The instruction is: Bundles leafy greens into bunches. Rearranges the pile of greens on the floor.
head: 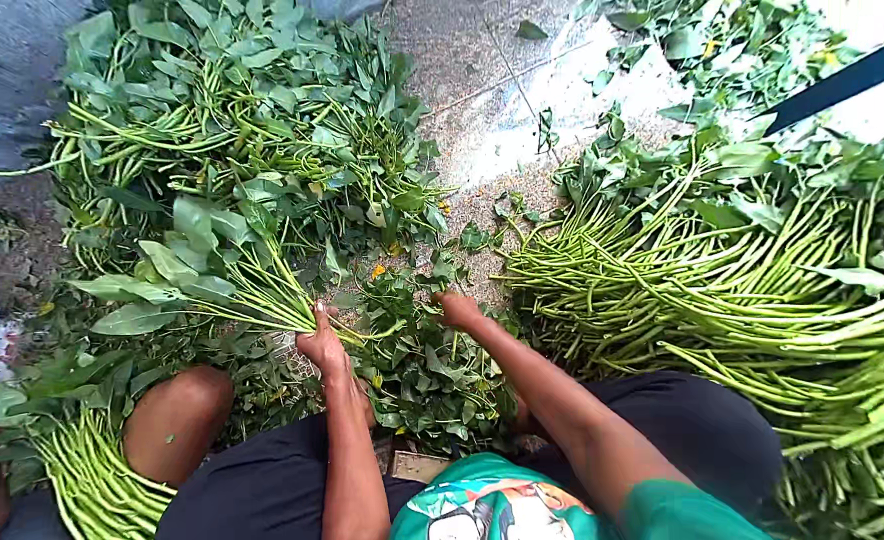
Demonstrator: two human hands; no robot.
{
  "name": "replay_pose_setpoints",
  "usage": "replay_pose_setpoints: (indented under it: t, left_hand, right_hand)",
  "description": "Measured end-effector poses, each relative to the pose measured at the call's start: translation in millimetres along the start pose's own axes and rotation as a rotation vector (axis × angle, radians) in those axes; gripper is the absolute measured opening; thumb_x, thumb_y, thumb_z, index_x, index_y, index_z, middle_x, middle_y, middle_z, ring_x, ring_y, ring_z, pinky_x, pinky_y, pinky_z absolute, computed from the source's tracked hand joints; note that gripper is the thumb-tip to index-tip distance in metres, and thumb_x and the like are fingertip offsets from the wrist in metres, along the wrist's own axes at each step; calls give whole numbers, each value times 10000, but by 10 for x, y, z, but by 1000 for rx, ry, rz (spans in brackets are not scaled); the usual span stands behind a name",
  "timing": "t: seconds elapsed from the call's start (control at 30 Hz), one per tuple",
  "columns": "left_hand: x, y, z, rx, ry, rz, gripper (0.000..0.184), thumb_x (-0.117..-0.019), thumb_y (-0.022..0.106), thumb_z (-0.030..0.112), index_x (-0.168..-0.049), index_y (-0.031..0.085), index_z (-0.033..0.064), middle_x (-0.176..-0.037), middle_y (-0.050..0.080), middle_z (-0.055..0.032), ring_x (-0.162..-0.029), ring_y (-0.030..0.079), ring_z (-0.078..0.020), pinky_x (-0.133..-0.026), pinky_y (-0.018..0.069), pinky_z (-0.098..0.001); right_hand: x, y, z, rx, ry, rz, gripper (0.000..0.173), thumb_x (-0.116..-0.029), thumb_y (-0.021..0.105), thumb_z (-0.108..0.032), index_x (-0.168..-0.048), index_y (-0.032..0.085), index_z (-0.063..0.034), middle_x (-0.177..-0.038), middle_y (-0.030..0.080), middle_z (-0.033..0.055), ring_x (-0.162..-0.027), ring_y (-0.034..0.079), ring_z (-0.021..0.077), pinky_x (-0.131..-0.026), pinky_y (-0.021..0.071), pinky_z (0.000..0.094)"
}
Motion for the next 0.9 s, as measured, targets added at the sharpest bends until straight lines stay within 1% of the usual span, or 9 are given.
replay_pose_setpoints:
  t: [0.13, 0.3, 0.37, 0.47, 0.57, 0.63, 0.7, 0.77, 0.9]
  left_hand:
    - [210, 243, -264, 283, -290, -124, 284, -1109, 457, 144, -1282, 495, -77, -1002, 718, -211, -804, 746, -302, -713, 646, -444]
    - [389, 444, -321, 422, -554, -163, 217, -1106, 462, 196, -1016, 570, 31, -742, 673, -65, -630, 693, -182, -651, 641, -374]
    - [354, 446, -332, 403, -521, -150, 179, -1089, 496, 158, -1010, 599, 34, -687, 628, -31, -564, 647, -144, -592, 627, -338]
    - [279, 407, -392, 329, -386, -115, 158, -1063, 538, 86, -1174, 602, -6, -717, 626, -52, -573, 647, -154, -572, 620, -340]
    - [258, 396, -453, 310, -359, -111, 257, -1051, 542, 44, -1297, 590, -15, -754, 638, -76, -583, 652, -168, -567, 616, -341]
    - [274, 411, -503, 362, -443, -179, 276, -1059, 510, 38, -1315, 603, -3, -740, 627, -65, -571, 636, -157, -563, 607, -334]
    - [305, 427, -557, 413, -554, -267, 274, -1072, 466, 54, -1286, 628, 2, -706, 604, -46, -551, 616, -143, -563, 597, -323]
    - [340, 438, -596, 428, -628, -307, 253, -1084, 446, 76, -1230, 640, 7, -678, 606, -31, -545, 628, -137, -569, 607, -320]
    - [382, 438, -676, 431, -675, -259, 215, -1076, 461, 61, -1166, 643, -9, -681, 617, -40, -555, 634, -154, -581, 614, -346]
  right_hand:
    - [-357, -1053, -321, -113, -174, 399, 359, -959, 682, -142, -1295, 671, -17, -1352, 590, 297, -1217, 604, 489, -995, 494, 675]
    - [-728, -2041, -1289, -31, -386, 573, 532, -919, 728, -101, -1420, 572, -15, -1429, 564, 231, -1306, 570, 408, -1076, 481, 578]
    - [-1051, -2172, -1591, 46, -403, 533, 800, -852, 813, -121, -1541, 425, -1, -1545, 459, 244, -1433, 450, 419, -1162, 402, 576]
    - [-1613, -2237, -1758, 147, -328, 486, 1121, -745, 915, -176, -1613, 235, 24, -1634, 295, 303, -1545, 231, 470, -1245, 240, 607]
    - [-1964, -2232, -1751, 183, -226, 483, 1247, -694, 951, -220, -1638, 165, -6, -1659, 228, 308, -1557, 186, 476, -1242, 205, 636]
    - [-2105, -2179, -1741, 184, -181, 466, 1304, -682, 948, -240, -1670, 107, -108, -1691, 158, 276, -1563, 139, 490, -1200, 164, 738]
    - [-2192, -2107, -1746, 125, -152, 435, 1310, -692, 929, -209, -1682, 71, -233, -1721, 120, 208, -1529, 190, 539, -1074, 228, 848]
    - [-2268, -2046, -1745, 41, -107, 398, 1307, -723, 902, -188, -1679, 16, -290, -1732, 98, 172, -1444, 349, 561, -986, 343, 837]
    - [-2332, -1944, -1707, -3, -43, 365, 1165, -789, 813, -124, -1675, 74, -283, -1640, 239, 305, -1123, 627, 543, -862, 523, 715]
Point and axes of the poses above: each hand's wrist, its own x-axis away from the middle knuckle, its own y-axis out of the palm, z = x × y, the point moved 4 cm from there along -x, towards the middle knuckle
